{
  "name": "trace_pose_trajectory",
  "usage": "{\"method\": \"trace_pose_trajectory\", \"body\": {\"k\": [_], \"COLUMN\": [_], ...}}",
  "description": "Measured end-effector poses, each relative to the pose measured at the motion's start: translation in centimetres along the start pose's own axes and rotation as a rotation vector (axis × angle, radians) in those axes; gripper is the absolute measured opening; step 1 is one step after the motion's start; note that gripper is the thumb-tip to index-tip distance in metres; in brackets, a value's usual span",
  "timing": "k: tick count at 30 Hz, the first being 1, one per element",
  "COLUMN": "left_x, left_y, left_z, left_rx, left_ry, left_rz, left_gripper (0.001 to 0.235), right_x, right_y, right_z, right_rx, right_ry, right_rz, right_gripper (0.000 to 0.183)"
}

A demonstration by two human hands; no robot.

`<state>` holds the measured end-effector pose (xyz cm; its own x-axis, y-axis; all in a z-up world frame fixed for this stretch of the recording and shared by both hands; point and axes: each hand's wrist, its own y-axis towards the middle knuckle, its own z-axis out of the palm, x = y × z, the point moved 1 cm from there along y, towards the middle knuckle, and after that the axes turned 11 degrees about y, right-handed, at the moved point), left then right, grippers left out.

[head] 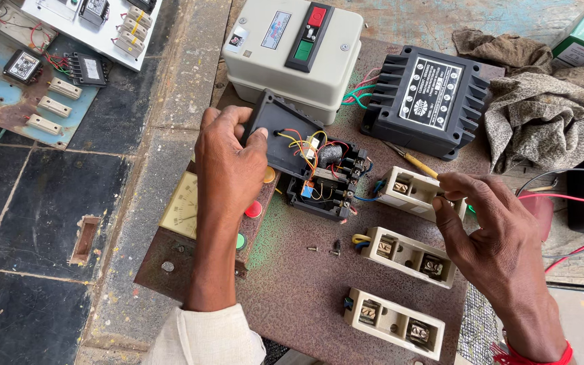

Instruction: The person tests electrical components using a multimeter, assembles an electronic unit by hand, and secures wires to a terminal block with a screwdriver.

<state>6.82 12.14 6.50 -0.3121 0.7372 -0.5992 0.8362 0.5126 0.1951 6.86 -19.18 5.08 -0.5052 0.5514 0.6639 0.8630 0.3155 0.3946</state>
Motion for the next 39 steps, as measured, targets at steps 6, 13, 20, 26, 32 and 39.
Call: {"method": "trace_pose_trajectory", "body": {"k": [6, 13, 20, 26, 32, 39], "left_x": [-2.5, -2.3, -1.0, 0.1, -0.2, -1.5], "left_y": [-2.6, -5.7, -7.7, -8.1, -7.5, -7.2], "left_z": [0.4, 1.1, 3.1, 4.6, 5.4, 4.3], "left_rx": [-0.218, -0.298, -0.324, -0.268, -0.206, 0.091], "left_ry": [-0.158, 0.076, 0.217, 0.161, 0.05, -0.034], "left_rz": [0.315, 0.754, 0.982, 0.982, 0.777, 0.547], "left_gripper": [0.02, 0.037, 0.041, 0.047, 0.051, 0.078], "right_x": [0.8, 0.8, 0.6, 1.4, 1.4, 1.0], "right_y": [0.0, 0.2, 1.5, 4.3, 6.8, 7.6], "right_z": [0.1, 0.7, 2.5, 4.6, 5.7, 6.1], "right_rx": [0.01, 0.018, 0.151, 0.273, 0.297, 0.319], "right_ry": [0.055, 0.215, 0.622, 0.722, 0.625, 0.529], "right_rz": [0.082, 0.101, 0.254, 0.443, 0.358, 0.326], "right_gripper": [0.029, 0.029, 0.043, 0.059, 0.062, 0.061]}}
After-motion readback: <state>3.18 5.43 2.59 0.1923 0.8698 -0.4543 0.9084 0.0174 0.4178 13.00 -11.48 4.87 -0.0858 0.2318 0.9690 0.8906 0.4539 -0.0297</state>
